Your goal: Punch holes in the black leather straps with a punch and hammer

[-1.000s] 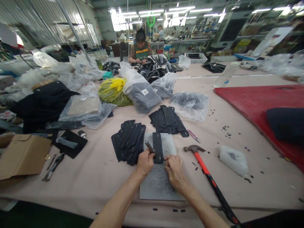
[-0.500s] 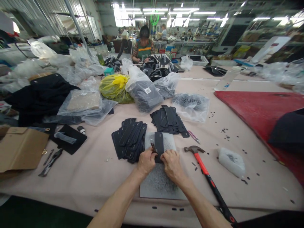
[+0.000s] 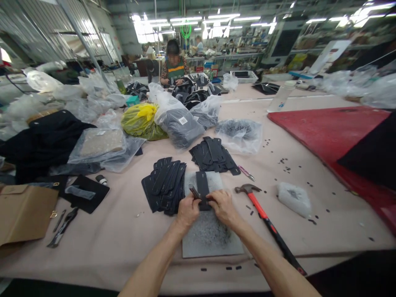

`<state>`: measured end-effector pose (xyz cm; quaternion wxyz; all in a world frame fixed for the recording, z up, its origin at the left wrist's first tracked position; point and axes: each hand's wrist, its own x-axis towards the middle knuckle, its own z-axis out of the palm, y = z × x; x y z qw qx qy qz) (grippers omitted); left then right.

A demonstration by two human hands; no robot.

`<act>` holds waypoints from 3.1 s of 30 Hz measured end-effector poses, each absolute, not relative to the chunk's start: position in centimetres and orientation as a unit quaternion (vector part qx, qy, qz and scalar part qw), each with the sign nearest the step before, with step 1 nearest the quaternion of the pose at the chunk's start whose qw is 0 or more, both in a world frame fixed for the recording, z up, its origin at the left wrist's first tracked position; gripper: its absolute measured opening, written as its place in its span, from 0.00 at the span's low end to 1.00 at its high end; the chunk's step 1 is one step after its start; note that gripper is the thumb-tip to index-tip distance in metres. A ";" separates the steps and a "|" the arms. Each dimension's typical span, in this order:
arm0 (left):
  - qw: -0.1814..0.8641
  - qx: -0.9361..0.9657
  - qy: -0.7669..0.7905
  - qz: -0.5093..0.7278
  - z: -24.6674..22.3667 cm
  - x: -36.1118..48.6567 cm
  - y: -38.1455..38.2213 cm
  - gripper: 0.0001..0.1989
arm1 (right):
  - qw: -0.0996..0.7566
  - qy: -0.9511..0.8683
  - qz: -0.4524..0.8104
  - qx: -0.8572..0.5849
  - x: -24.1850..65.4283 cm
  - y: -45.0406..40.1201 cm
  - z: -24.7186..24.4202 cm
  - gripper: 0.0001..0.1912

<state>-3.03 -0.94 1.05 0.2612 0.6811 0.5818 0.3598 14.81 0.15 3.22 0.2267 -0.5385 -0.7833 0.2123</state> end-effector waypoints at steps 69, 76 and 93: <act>0.138 0.782 0.513 0.325 1.5 -0.8 -1.5 0.07 | 0.365 -0.700 0.126 -0.600 24.1 -5.8 15.6 0.12; 0.140 0.784 0.509 0.326 1.5 -0.8 -1.5 0.07 | 0.284 -0.825 0.018 -0.488 22.9 -6.7 17.2 0.07; 0.133 0.788 0.512 0.317 1.4 -0.8 -1.4 0.07 | 0.277 -0.832 0.009 -0.481 22.4 -6.5 17.1 0.11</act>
